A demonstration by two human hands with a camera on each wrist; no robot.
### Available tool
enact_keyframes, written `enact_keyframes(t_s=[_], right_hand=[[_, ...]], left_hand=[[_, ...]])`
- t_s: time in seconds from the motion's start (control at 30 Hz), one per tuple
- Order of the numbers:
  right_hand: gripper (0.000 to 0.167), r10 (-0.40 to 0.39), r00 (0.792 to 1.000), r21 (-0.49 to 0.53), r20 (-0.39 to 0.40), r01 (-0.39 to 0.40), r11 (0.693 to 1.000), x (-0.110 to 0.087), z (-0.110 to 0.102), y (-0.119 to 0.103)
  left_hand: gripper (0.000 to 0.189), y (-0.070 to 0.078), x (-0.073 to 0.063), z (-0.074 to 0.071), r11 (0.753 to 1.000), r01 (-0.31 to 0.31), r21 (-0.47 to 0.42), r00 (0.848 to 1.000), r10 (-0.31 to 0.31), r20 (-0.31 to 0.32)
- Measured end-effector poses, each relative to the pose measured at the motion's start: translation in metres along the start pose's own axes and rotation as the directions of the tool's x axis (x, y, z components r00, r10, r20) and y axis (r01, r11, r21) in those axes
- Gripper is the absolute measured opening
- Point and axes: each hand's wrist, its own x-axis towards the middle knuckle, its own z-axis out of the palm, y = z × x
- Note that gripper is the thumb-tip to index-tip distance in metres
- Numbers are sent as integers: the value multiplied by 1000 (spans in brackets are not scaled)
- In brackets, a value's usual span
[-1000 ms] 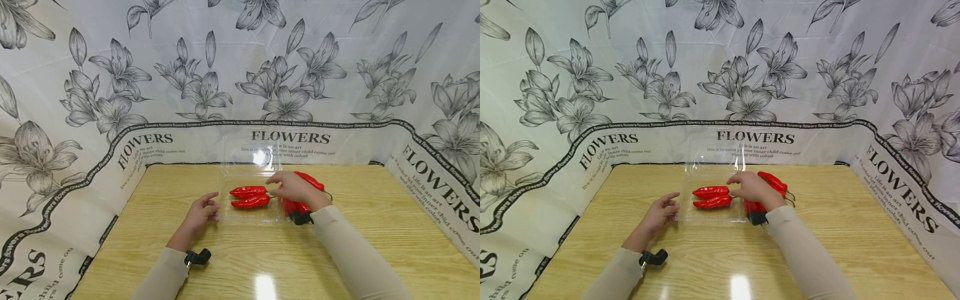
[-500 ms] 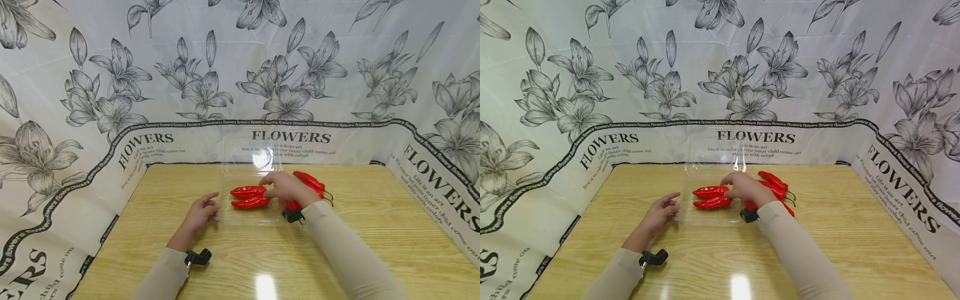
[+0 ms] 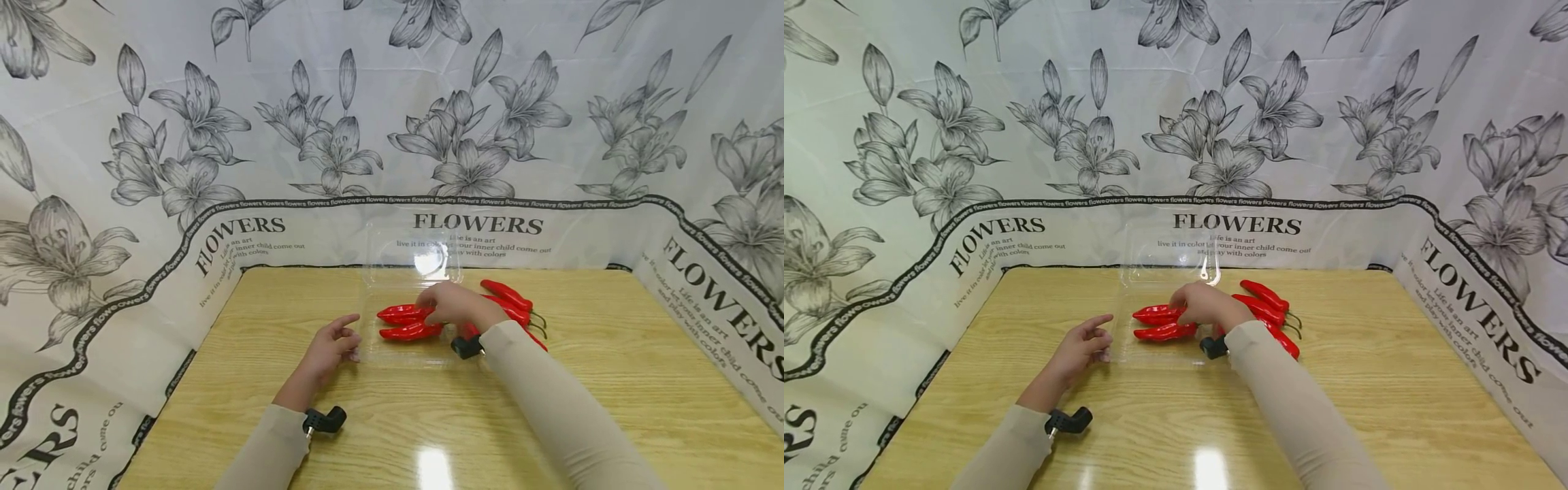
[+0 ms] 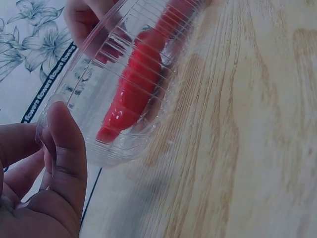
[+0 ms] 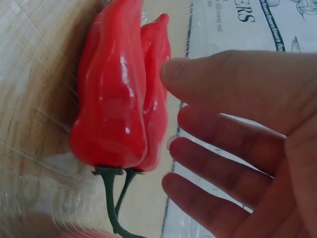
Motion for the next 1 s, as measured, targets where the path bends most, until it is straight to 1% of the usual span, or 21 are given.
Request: enact_keyframes(t_s=[0.13,0.2,0.3,0.33,0.4,0.53,0.63,0.77,1.0], right_hand=[[35,2,1000,-9,13,-2,1000,3,3,-2],[35,31,999,36,35,-32,999,3,5,-2],[33,56,997,63,56,-59,996,3,7,-4],[33,79,995,87,65,-85,993,3,8,-4],[32,102,992,104,75,-109,989,3,11,-4],[27,112,991,91,76,-118,989,4,16,-2],[25,102,992,66,74,-107,992,5,18,-2],[25,118,989,71,89,-125,990,5,19,-3],[28,126,986,19,109,-128,992,6,21,-2]], left_hand=[[52,0,-1,0,1000,1,9,1000,-2,5],[52,1,-1,0,1000,1,11,1000,-1,9],[52,1,-1,0,1000,-1,16,1000,1,13],[52,1,-1,0,1000,-2,17,1000,2,12],[52,1,-1,0,1000,0,17,1000,0,9],[51,2,-2,1,1000,2,19,1000,-2,5],[51,3,-2,1,1000,-1,16,1000,1,5],[51,2,-1,1,1000,-7,11,1000,7,4],[52,1,-1,1,1000,-1,8,1000,1,2]])
